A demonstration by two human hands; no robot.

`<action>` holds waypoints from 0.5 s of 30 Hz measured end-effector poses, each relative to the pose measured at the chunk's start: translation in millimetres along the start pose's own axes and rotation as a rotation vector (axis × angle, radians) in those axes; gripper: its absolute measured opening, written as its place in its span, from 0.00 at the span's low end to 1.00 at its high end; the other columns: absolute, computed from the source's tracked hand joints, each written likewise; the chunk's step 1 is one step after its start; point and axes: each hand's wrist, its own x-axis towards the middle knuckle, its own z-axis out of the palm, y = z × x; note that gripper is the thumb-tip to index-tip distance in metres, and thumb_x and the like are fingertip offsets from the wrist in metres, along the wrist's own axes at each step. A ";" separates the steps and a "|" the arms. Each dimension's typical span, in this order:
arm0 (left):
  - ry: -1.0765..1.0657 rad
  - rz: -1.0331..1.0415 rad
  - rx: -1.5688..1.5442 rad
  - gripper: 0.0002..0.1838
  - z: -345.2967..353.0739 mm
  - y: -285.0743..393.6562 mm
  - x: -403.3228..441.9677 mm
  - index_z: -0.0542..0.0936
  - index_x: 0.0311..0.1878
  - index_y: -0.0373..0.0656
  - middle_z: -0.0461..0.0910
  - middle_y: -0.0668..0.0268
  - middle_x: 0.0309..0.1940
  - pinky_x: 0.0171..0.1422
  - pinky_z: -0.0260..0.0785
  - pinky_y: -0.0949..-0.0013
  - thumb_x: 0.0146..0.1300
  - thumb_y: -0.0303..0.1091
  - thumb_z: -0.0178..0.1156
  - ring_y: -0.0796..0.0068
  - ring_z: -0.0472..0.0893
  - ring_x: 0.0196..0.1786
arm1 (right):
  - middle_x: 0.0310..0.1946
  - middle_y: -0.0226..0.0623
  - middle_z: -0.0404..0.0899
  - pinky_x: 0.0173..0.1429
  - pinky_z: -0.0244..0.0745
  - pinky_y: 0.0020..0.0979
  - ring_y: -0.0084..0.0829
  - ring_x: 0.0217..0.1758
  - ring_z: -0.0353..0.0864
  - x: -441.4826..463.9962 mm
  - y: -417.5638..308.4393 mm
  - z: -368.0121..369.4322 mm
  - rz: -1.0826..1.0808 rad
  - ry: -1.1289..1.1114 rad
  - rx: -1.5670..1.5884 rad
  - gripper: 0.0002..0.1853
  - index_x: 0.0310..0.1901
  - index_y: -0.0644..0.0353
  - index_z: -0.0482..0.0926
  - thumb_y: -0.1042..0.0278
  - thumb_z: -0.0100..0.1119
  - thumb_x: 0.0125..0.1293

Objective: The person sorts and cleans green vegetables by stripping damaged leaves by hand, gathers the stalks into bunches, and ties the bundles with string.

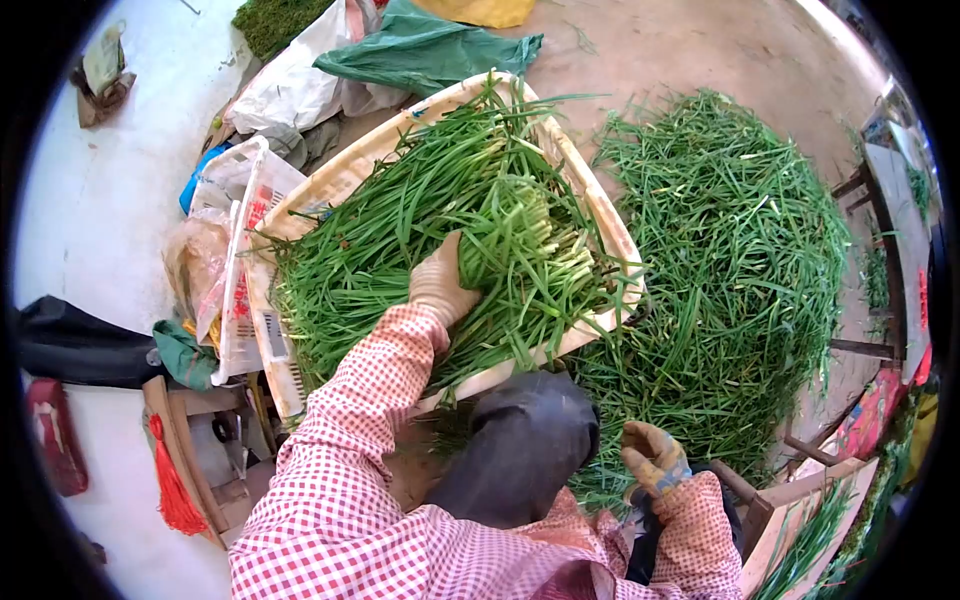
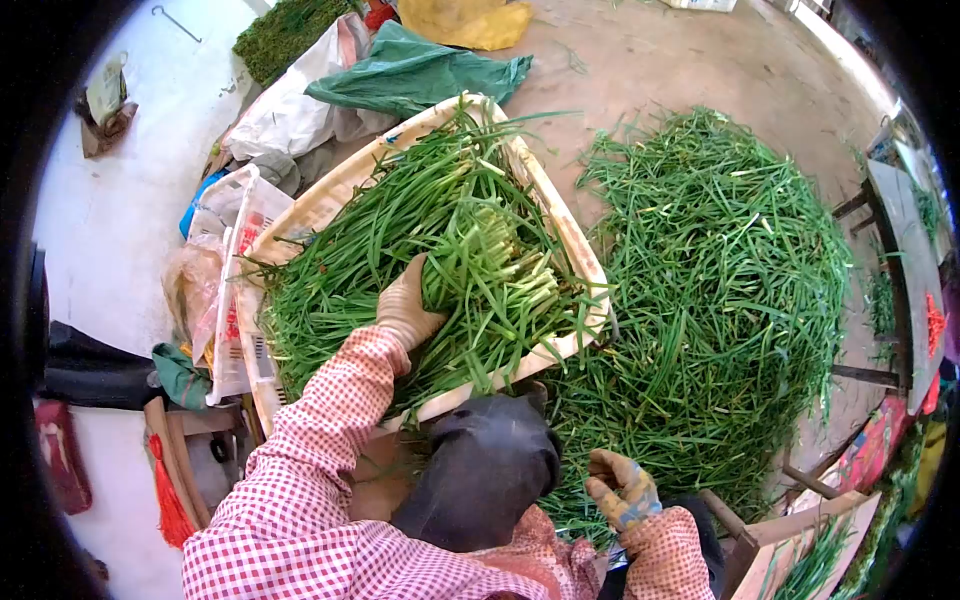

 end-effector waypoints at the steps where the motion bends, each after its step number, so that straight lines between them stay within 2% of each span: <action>1: -0.015 -0.003 0.023 0.51 -2.8 -4.1 6.6 0.59 0.67 0.40 0.76 0.51 0.53 0.63 0.67 0.63 0.38 0.36 0.76 0.56 0.76 0.56 | 0.51 0.46 0.76 0.56 0.73 0.35 0.34 0.54 0.77 0.8 -3.8 -1.6 0.036 0.004 0.040 0.27 0.61 0.66 0.67 0.63 0.60 0.64; 2: -0.057 0.000 -0.025 0.51 -4.4 -8.5 12.2 0.59 0.67 0.40 0.75 0.51 0.53 0.63 0.67 0.64 0.38 0.35 0.76 0.57 0.76 0.56 | 0.51 0.45 0.76 0.56 0.74 0.34 0.33 0.54 0.76 0.8 7.9 -1.0 0.020 0.078 0.074 0.28 0.62 0.66 0.67 0.61 0.60 0.64; 5: -0.105 0.017 -0.056 0.50 -7.7 -14.5 24.3 0.61 0.66 0.39 0.76 0.54 0.54 0.64 0.66 0.67 0.38 0.32 0.77 0.61 0.76 0.56 | 0.49 0.43 0.77 0.54 0.75 0.32 0.33 0.51 0.78 3.5 4.4 1.3 0.068 0.165 -0.082 0.28 0.62 0.66 0.66 0.66 0.62 0.62; 6: -0.142 0.012 -0.197 0.50 -9.2 -17.6 26.0 0.61 0.66 0.39 0.77 0.55 0.53 0.64 0.67 0.67 0.38 0.33 0.77 0.62 0.77 0.55 | 0.49 0.43 0.77 0.54 0.75 0.32 0.33 0.51 0.78 4.4 0.9 3.0 0.065 0.181 -0.071 0.28 0.62 0.66 0.66 0.66 0.62 0.62; 7: -0.181 0.013 -0.336 0.49 -10.8 -23.0 29.0 0.61 0.65 0.38 0.77 0.57 0.52 0.64 0.67 0.67 0.38 0.33 0.77 0.63 0.77 0.54 | 0.49 0.42 0.77 0.53 0.75 0.32 0.32 0.50 0.78 5.8 -3.3 6.5 -0.028 0.153 -0.076 0.28 0.62 0.65 0.66 0.68 0.62 0.62; 8: -0.189 0.103 -0.590 0.48 10.0 -48.9 44.7 0.63 0.64 0.37 0.79 0.61 0.50 0.63 0.67 0.70 0.36 0.28 0.78 0.67 0.77 0.52 | 0.49 0.41 0.77 0.53 0.75 0.31 0.31 0.49 0.78 7.3 -7.3 11.0 -0.120 0.129 -0.084 0.28 0.62 0.65 0.66 0.69 0.62 0.61; 9: -0.198 0.127 -0.586 0.48 8.4 -53.1 43.1 0.63 0.64 0.37 0.79 0.61 0.50 0.63 0.67 0.70 0.36 0.28 0.78 0.67 0.77 0.52 | 0.48 0.39 0.78 0.54 0.74 0.29 0.28 0.48 0.78 10.6 -12.3 12.7 -0.204 0.133 -0.122 0.25 0.60 0.65 0.68 0.69 0.61 0.62; 11: -0.229 0.060 -0.921 0.47 0.9 -57.6 37.5 0.64 0.63 0.37 0.79 0.62 0.49 0.63 0.68 0.69 0.36 0.25 0.78 0.69 0.77 0.52 | 0.45 0.37 0.79 0.54 0.74 0.27 0.26 0.48 0.78 18.7 -25.5 21.2 -0.233 0.262 0.038 0.21 0.58 0.65 0.71 0.71 0.60 0.63; 12: -0.155 -0.004 -0.746 0.46 -10.6 -49.0 29.5 0.64 0.62 0.36 0.79 0.63 0.48 0.60 0.70 0.69 0.37 0.26 0.78 0.71 0.78 0.50 | 0.44 0.36 0.80 0.53 0.75 0.27 0.26 0.47 0.79 25.2 -37.5 31.0 -0.298 0.377 0.120 0.18 0.56 0.64 0.73 0.73 0.58 0.64; 15: -0.230 0.078 -0.772 0.44 -0.5 -67.2 40.9 0.64 0.61 0.37 0.80 0.65 0.47 0.58 0.71 0.68 0.39 0.27 0.77 0.73 0.78 0.49 | 0.49 0.39 0.78 0.57 0.72 0.28 0.28 0.52 0.77 52.9 -110.9 56.5 -0.466 0.314 0.176 0.18 0.56 0.64 0.72 0.73 0.57 0.64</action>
